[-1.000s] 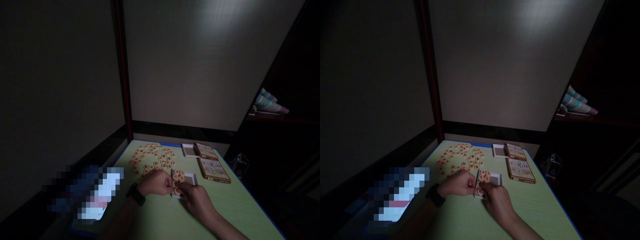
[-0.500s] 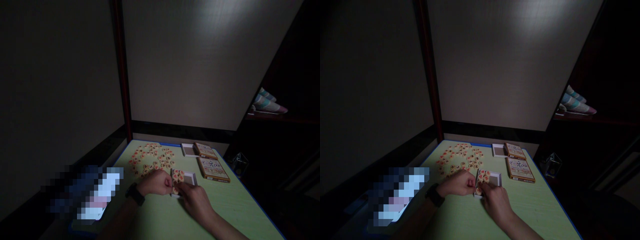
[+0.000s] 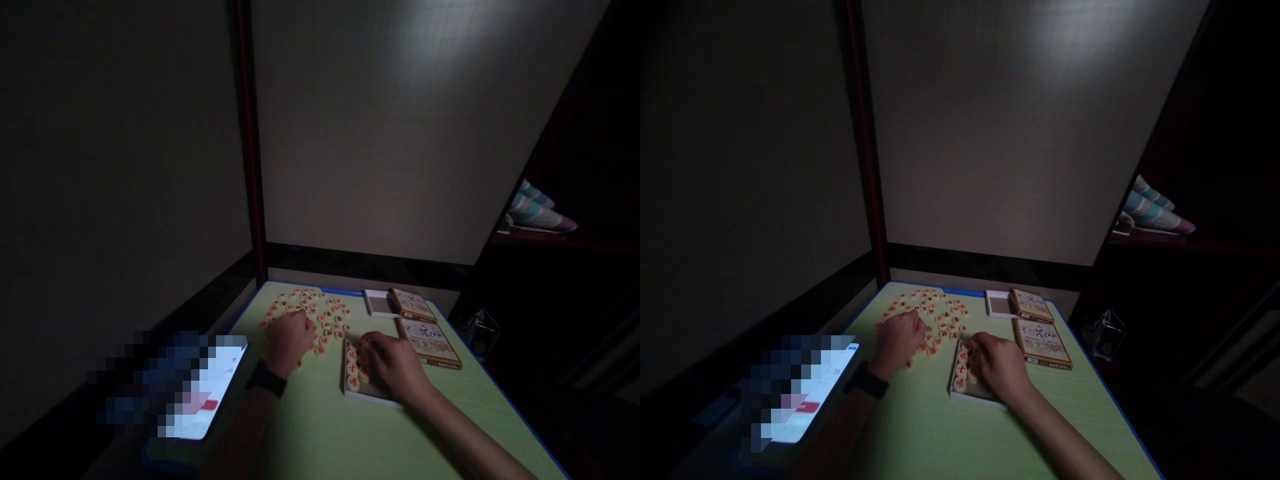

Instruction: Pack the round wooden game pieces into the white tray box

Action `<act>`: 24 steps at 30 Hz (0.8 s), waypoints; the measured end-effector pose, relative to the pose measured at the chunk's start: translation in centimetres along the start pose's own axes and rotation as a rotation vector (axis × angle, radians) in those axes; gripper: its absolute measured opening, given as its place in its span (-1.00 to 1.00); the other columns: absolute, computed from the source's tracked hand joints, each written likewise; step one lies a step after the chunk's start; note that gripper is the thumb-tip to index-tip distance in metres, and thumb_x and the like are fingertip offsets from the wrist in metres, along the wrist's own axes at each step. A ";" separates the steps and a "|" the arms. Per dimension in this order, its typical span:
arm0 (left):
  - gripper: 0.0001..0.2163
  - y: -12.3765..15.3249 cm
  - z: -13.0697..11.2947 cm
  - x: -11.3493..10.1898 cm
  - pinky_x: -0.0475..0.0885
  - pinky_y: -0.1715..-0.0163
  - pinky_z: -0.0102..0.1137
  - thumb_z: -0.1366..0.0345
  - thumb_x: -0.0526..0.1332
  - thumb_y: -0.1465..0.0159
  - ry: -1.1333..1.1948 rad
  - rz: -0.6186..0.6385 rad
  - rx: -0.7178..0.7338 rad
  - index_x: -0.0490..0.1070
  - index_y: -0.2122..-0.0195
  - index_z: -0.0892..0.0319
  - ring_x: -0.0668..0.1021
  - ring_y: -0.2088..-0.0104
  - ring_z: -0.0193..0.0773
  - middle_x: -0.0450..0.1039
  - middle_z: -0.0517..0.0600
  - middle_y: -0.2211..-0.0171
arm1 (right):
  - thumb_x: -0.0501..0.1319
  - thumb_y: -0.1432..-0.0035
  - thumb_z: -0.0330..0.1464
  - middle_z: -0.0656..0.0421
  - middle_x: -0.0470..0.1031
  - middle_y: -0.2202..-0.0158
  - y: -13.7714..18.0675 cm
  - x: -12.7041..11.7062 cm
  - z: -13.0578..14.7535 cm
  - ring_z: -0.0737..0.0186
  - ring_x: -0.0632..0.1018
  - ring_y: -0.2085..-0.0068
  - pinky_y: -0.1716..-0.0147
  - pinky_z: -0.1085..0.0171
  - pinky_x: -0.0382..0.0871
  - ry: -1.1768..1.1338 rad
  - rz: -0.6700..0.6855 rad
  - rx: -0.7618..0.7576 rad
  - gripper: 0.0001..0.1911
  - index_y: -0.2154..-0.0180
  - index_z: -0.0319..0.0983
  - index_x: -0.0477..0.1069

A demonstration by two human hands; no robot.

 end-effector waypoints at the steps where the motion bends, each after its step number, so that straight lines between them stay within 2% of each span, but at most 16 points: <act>1: -0.75 -0.1 0.3 0.1 0.37 0.30 -0.36 0.38 0.04 -0.31 -0.020 0.006 -0.001 0.53 0.20 0.19 0.62 0.23 -0.11 0.60 0.13 0.27 | 0.07 -0.26 -0.38 0.08 0.68 0.26 -1.1 -0.1 0.6 0.15 0.64 0.25 0.31 0.34 0.32 0.037 0.035 -0.027 -0.70 0.16 -0.20 0.58; 5: -0.72 -0.4 1.2 0.5 0.41 0.21 -0.35 0.47 0.00 -0.33 -0.041 0.022 0.022 0.45 0.06 0.20 0.62 0.12 -0.10 0.58 0.16 0.14 | 0.12 -0.10 -0.56 0.12 0.68 0.22 -5.5 0.5 3.2 0.20 0.62 0.19 0.26 0.38 0.29 0.103 0.218 -0.233 -0.66 0.23 -0.19 0.62; 9: -0.76 -0.7 1.9 0.9 0.41 0.20 -0.33 0.43 0.02 -0.36 -0.016 0.052 0.016 0.39 0.02 0.19 0.62 0.10 -0.08 0.57 0.18 0.13 | 0.17 -0.07 -0.56 0.23 0.68 0.23 -8.1 2.7 4.9 0.25 0.62 0.19 0.23 0.39 0.29 0.158 0.393 -0.402 -0.66 0.23 -0.13 0.63; 12: -0.79 -1.0 2.4 0.9 0.41 0.22 -0.34 0.37 0.06 -0.37 -0.018 0.056 -0.012 0.37 0.01 0.17 0.62 0.12 -0.09 0.58 0.16 0.14 | 0.18 -0.06 -0.55 0.21 0.67 0.29 -8.8 3.7 5.4 0.22 0.62 0.23 0.30 0.37 0.27 0.220 0.406 -0.388 -0.71 0.33 -0.13 0.63; 15: -0.81 -1.1 2.6 0.8 0.40 0.25 -0.35 0.30 0.06 -0.39 -0.029 0.050 -0.043 0.37 0.04 0.17 0.63 0.16 -0.10 0.60 0.14 0.20 | 0.18 -0.07 -0.50 0.16 0.67 0.27 -8.9 4.0 5.7 0.16 0.62 0.21 0.32 0.34 0.27 0.283 0.403 -0.369 -0.73 0.31 -0.13 0.63; 19: -0.80 -0.8 1.8 0.5 0.41 0.23 -0.35 0.29 0.05 -0.39 -0.001 0.083 0.053 0.44 0.11 0.14 0.63 0.15 -0.11 0.61 0.10 0.17 | 0.18 -0.09 -0.46 0.11 0.67 0.23 -9.1 4.1 5.7 0.12 0.62 0.17 0.28 0.31 0.31 0.345 0.435 -0.380 -0.75 0.28 -0.14 0.63; 24: -0.71 -0.4 1.1 0.6 0.44 0.19 -0.29 0.26 -0.01 -0.42 -0.006 0.131 0.114 0.52 0.14 0.16 0.64 0.16 -0.08 0.61 0.17 0.20 | 0.19 -0.13 -0.43 0.07 0.67 0.22 -9.2 4.2 5.6 0.09 0.64 0.16 0.28 0.30 0.34 0.391 0.457 -0.377 -0.76 0.24 -0.16 0.63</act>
Point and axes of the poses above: each hand's wrist, its own y-axis away from the middle knuckle, its own x-axis out of the palm, z = x × y, the point moved 3 cm from there along -y, towards the middle knuckle
